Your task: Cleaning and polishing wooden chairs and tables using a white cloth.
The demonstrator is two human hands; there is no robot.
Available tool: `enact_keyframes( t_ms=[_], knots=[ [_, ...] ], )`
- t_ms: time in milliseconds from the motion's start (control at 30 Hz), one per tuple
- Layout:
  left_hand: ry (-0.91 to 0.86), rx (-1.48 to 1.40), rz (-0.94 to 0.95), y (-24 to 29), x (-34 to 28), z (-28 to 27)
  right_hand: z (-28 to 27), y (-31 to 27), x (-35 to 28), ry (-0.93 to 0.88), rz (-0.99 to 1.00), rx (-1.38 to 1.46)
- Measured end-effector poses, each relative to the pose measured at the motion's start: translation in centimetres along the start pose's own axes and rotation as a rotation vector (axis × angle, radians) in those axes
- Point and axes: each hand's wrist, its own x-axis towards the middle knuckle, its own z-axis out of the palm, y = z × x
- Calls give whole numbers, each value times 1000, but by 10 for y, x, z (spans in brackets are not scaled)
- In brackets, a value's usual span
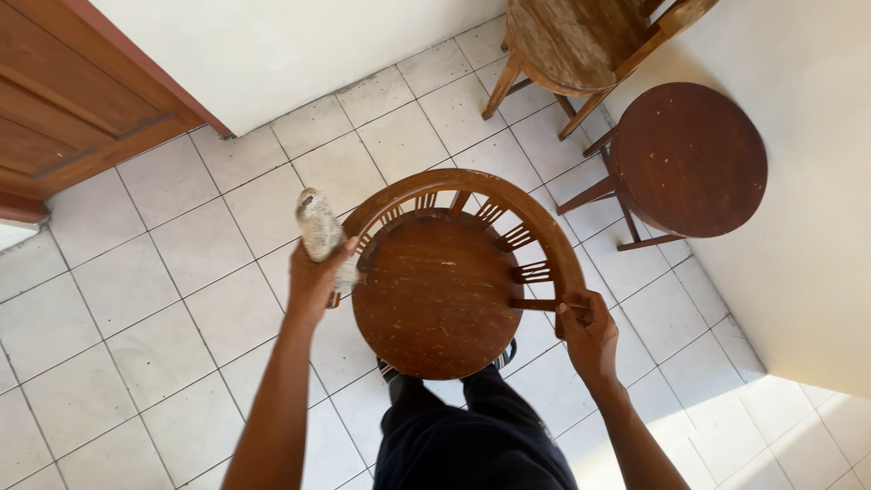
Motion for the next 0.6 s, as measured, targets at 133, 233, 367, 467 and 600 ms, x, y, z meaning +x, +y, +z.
enact_keyframes(
  t_ms=[133, 233, 367, 467, 600],
  knots=[
    [-205, -327, 75, -8, -31, 16, 28, -43, -34, -138, -15, 73],
    [-412, -587, -42, 4, -75, 40, 64, -65, -60, -240, -74, 89],
    [-587, -474, -4, -17, -119, 68, 94, -79, -81, -397, 31, 159],
    [-619, -475, -51, -10, -133, 81, 93, -76, -86, -441, 89, 111],
    [-371, -232, 17, -87, -115, 98, 72, -73, -72, -319, 108, 15]
  ],
)
